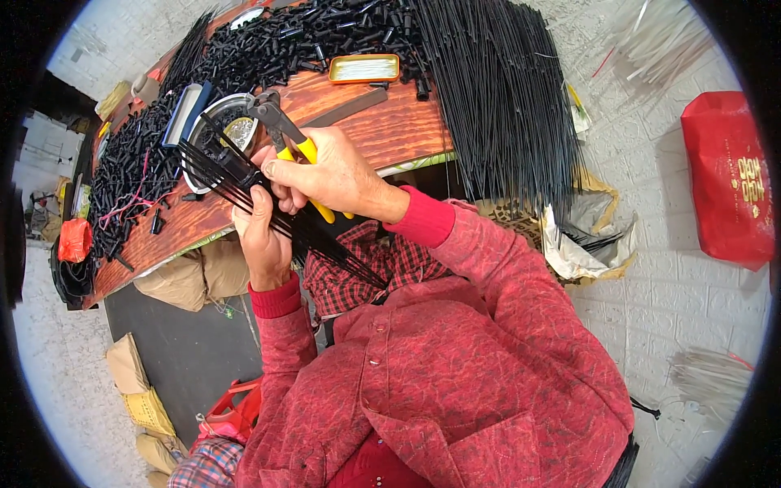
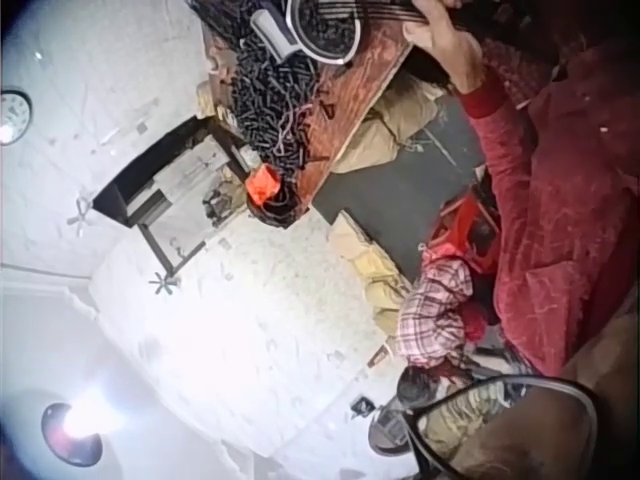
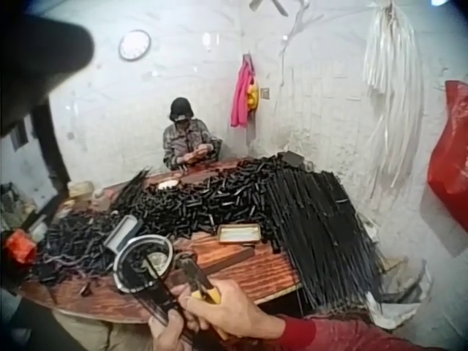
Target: Trimming and bundling black electrical wires at a factory workbench.
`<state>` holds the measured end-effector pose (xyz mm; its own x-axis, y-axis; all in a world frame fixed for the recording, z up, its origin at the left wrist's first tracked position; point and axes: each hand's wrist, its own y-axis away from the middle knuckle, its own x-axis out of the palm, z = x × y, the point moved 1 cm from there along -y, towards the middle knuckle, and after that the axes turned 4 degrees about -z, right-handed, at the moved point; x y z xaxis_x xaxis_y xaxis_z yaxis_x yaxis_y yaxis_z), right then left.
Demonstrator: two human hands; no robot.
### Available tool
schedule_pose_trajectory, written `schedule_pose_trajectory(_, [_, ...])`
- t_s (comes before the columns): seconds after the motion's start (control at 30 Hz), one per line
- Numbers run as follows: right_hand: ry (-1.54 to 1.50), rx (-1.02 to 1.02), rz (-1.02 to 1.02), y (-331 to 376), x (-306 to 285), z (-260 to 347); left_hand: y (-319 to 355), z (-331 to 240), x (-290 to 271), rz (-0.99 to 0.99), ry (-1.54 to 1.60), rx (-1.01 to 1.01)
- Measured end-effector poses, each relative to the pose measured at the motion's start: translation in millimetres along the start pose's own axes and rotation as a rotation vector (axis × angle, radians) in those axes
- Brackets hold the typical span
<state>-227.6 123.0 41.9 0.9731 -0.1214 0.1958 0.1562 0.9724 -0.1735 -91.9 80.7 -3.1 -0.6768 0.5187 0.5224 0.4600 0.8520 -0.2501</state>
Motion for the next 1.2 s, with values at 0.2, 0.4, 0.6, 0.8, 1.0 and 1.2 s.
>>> schedule_pose_trajectory(0.2, [0.008,0.022,-0.029,-1.5,1.9,-1.3,-0.6,-0.3,-0.5,-0.001,-0.055,0.011])
schedule_pose_trajectory(0.4, [0.028,0.029,-0.033,-3.0,3.0,-1.9,0.0,0.4,0.0,-0.017,-0.016,0.017])
schedule_pose_trajectory(0.6, [0.027,0.023,-0.036,-2.7,2.7,-2.2,0.0,2.5,2.2,-0.041,0.015,0.018])
schedule_pose_trajectory(0.8, [0.047,0.018,-0.028,-4.0,2.9,0.0,-0.4,4.9,-4.4,-0.032,-0.024,0.015])
schedule_pose_trajectory(1.0, [0.365,-0.304,-0.131,-7.2,1.8,-13.2,-1.5,7.1,-7.3,-0.069,-0.094,-0.014])
schedule_pose_trajectory(1.2, [0.138,-0.065,-0.076,-9.1,3.4,-7.3,-4.3,7.7,-8.0,-0.078,-0.061,-0.042])
